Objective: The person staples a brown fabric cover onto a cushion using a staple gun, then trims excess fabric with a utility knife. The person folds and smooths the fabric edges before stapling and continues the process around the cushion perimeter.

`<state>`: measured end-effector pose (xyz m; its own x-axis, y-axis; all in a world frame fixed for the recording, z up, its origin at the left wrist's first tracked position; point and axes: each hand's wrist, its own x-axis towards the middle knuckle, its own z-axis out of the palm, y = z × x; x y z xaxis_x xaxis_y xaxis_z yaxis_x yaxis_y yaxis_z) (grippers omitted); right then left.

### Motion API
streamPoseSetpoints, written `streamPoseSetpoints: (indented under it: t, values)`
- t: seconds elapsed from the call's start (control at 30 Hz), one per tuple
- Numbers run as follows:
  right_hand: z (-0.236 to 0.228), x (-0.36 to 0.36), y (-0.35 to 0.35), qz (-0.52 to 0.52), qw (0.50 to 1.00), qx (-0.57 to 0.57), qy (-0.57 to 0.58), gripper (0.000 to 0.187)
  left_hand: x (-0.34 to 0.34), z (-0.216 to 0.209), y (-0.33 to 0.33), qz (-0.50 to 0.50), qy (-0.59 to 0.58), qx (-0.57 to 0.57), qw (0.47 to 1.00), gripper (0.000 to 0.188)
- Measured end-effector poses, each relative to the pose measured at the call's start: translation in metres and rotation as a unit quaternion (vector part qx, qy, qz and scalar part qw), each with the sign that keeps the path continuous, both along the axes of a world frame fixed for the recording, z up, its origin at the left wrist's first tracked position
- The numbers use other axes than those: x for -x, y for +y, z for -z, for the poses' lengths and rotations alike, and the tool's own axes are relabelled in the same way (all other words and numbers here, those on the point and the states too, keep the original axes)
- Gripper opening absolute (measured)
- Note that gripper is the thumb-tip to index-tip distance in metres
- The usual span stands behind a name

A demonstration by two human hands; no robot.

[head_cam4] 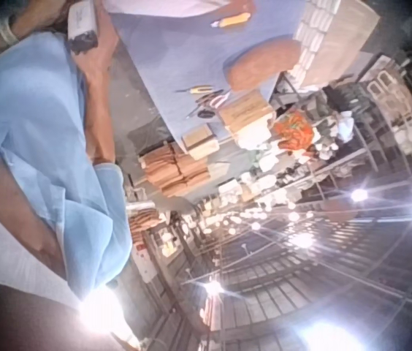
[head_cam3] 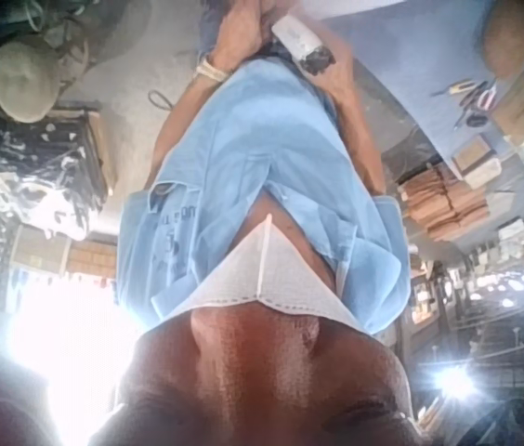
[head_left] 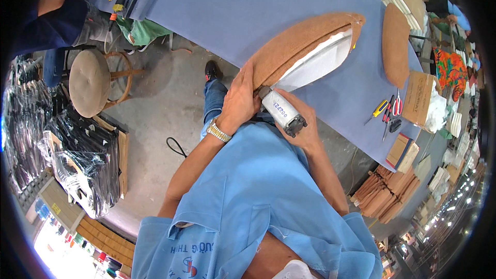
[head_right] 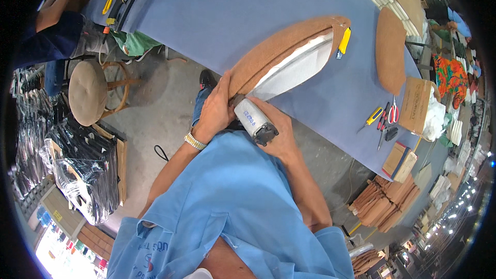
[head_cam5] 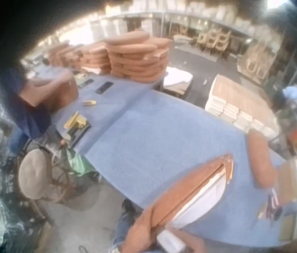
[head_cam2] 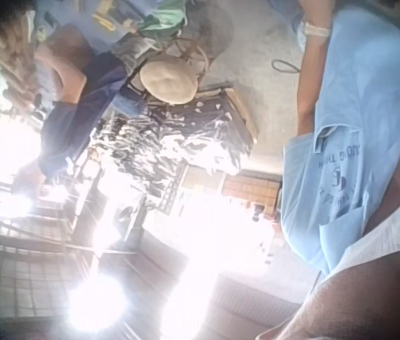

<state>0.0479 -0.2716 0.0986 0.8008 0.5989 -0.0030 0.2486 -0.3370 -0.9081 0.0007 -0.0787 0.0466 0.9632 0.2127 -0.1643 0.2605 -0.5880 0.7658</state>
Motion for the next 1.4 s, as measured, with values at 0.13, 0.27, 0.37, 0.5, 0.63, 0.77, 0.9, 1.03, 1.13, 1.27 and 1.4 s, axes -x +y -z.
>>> streamPoseSetpoints:
  t: [0.13,0.27,0.37,0.5,0.63,0.77,0.9,1.03,1.13,1.27,1.4]
  values:
    - [-0.006,-0.003,0.006,0.001,0.999,0.022,0.040,0.058,0.002,0.012,-0.008,0.004,-0.026,-0.042,0.999,0.091]
    - [-0.008,-0.006,0.010,0.003,0.998,0.025,0.066,0.057,0.000,0.004,-0.002,0.024,-0.006,-0.006,1.000,0.093]
    - [0.004,-0.002,0.009,0.007,1.000,0.009,0.015,0.058,0.002,0.003,0.016,0.069,-0.018,0.079,0.994,0.102]
    - [0.007,-0.005,0.009,0.000,1.000,-0.014,-0.017,0.059,0.003,0.004,0.031,0.107,-0.030,0.141,0.984,0.105]
    - [0.001,-0.004,0.006,-0.014,0.999,-0.002,-0.041,0.061,0.005,0.007,0.026,0.104,-0.041,0.117,0.987,0.104]
    - [0.004,-0.001,0.002,-0.013,0.999,-0.001,-0.029,0.060,0.006,0.008,0.022,0.097,-0.064,0.101,0.988,0.102]
    - [0.000,-0.001,0.002,-0.023,1.000,-0.004,0.008,0.059,0.005,0.007,0.022,0.088,-0.072,0.116,0.987,0.093]
    - [-0.002,-0.004,0.003,-0.033,0.999,0.009,0.004,0.063,0.007,0.005,0.021,0.079,-0.065,0.109,0.989,0.091]
    - [-0.004,-0.003,0.001,-0.046,0.998,0.033,0.024,0.072,0.007,0.010,0.018,0.070,-0.083,0.106,0.988,0.096]
    - [-0.009,-0.001,0.003,-0.033,0.997,0.062,0.045,0.074,0.008,0.012,0.015,0.076,-0.079,0.103,0.989,0.098]
    - [-0.020,-0.002,0.011,-0.028,0.989,0.103,0.101,0.070,0.011,0.013,0.014,0.078,-0.095,0.082,0.989,0.099]
